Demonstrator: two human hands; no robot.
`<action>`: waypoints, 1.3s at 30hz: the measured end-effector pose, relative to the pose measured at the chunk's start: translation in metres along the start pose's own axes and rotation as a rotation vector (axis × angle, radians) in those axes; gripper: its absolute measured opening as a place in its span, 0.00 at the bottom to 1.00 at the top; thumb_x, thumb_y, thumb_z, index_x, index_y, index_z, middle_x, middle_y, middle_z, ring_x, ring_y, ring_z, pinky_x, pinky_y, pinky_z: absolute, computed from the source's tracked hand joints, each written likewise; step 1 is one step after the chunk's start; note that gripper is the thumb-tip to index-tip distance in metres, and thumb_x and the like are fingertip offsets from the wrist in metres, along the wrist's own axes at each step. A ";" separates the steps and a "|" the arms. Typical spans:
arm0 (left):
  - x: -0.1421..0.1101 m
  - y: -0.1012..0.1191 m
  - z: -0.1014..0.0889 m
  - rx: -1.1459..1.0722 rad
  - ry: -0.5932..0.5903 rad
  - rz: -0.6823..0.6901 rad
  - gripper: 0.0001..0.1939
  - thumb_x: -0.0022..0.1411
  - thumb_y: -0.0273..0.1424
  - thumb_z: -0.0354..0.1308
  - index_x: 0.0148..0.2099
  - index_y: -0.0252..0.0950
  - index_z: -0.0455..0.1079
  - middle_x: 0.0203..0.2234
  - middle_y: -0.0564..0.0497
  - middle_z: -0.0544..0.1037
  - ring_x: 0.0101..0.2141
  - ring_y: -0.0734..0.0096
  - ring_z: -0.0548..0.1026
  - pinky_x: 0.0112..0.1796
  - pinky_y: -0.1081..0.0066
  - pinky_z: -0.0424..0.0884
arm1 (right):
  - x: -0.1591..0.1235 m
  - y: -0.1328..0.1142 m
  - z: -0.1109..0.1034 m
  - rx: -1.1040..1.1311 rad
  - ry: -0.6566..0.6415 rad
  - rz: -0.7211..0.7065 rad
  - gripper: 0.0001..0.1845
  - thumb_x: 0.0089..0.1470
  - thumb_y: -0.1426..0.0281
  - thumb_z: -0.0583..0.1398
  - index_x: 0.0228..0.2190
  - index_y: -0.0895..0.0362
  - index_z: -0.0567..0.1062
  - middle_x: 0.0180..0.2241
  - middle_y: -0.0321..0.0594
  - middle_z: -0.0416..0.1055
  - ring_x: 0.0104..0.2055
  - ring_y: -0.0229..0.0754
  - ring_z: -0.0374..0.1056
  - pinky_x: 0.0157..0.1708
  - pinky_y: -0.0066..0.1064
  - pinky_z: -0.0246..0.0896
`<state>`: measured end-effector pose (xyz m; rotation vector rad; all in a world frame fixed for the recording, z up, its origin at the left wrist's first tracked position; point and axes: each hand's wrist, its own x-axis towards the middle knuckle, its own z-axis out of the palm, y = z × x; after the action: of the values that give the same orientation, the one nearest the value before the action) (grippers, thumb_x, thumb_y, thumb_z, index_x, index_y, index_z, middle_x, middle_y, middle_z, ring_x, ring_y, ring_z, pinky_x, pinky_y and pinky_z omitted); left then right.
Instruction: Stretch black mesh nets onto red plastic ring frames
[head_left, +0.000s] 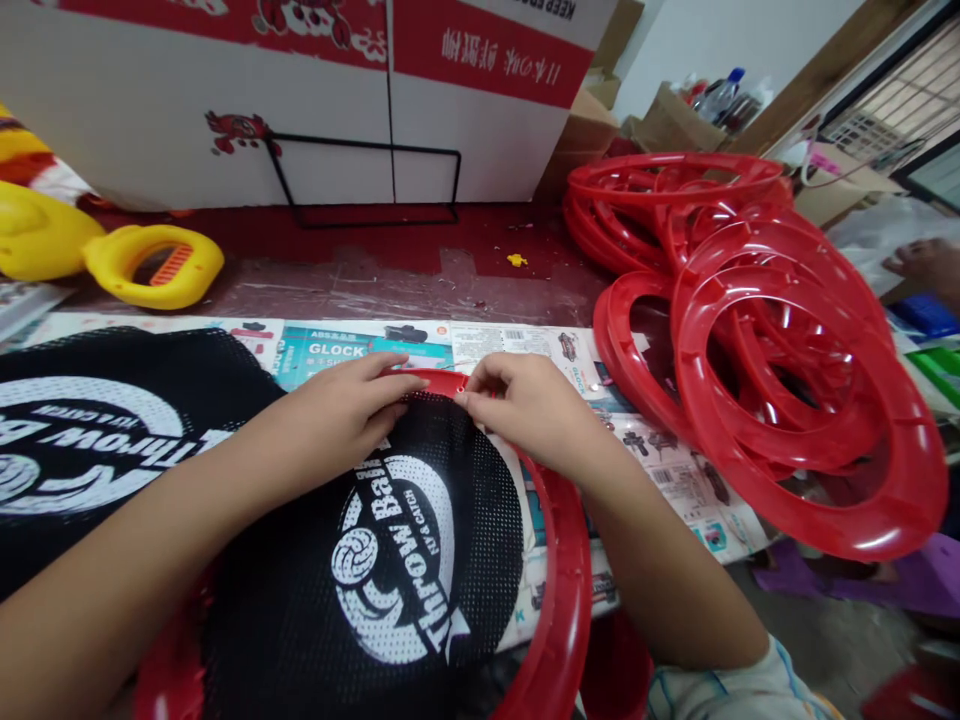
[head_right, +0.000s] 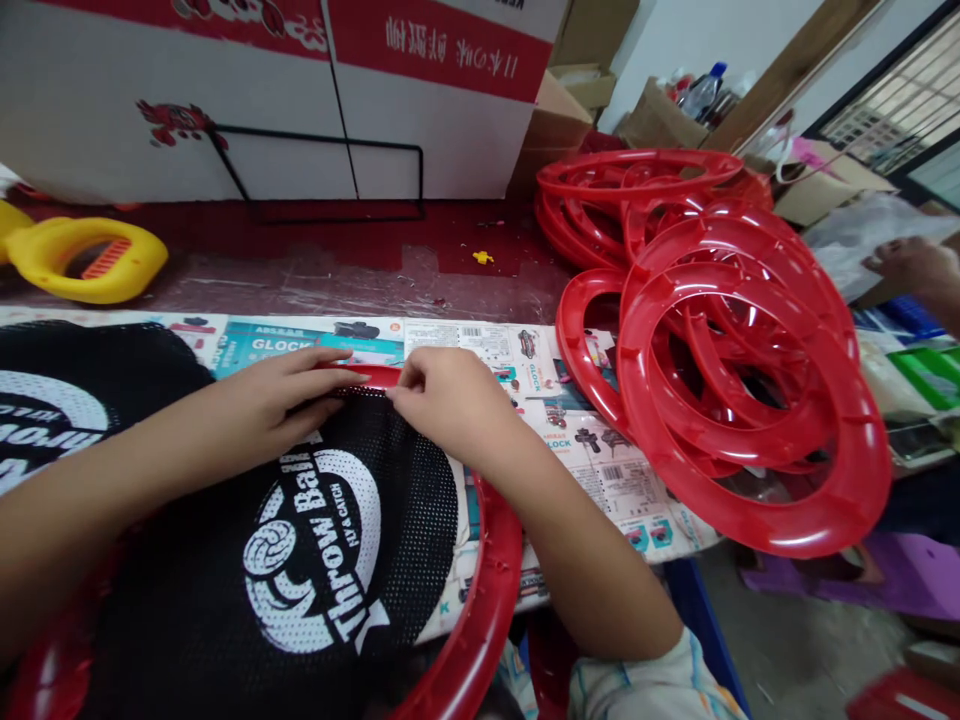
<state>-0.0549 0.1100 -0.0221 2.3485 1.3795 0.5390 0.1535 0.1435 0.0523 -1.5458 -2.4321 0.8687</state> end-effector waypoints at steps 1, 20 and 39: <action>0.001 -0.003 -0.001 0.003 0.006 -0.013 0.18 0.65 0.33 0.47 0.53 0.36 0.70 0.52 0.39 0.71 0.49 0.52 0.71 0.50 0.52 0.69 | -0.004 -0.003 -0.002 -0.063 -0.056 -0.013 0.07 0.52 0.70 0.60 0.25 0.58 0.75 0.24 0.37 0.73 0.24 0.35 0.65 0.26 0.27 0.54; 0.003 0.007 -0.008 -0.074 0.129 -0.020 0.17 0.66 0.37 0.48 0.47 0.34 0.73 0.45 0.41 0.78 0.50 0.53 0.72 0.52 0.52 0.68 | -0.007 -0.017 0.032 -0.443 -0.077 -0.072 0.10 0.52 0.76 0.55 0.30 0.60 0.77 0.31 0.47 0.76 0.31 0.44 0.69 0.28 0.32 0.56; 0.003 0.007 -0.002 -0.086 0.107 0.128 0.14 0.65 0.30 0.50 0.51 0.34 0.69 0.51 0.40 0.72 0.52 0.58 0.70 0.53 0.56 0.69 | 0.011 0.009 0.021 0.182 0.087 -0.071 0.13 0.49 0.77 0.58 0.39 0.57 0.74 0.29 0.33 0.72 0.28 0.34 0.64 0.31 0.27 0.55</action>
<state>-0.0491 0.1094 -0.0166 2.3799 1.2293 0.7551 0.1468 0.1472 0.0281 -1.3952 -2.2628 0.9588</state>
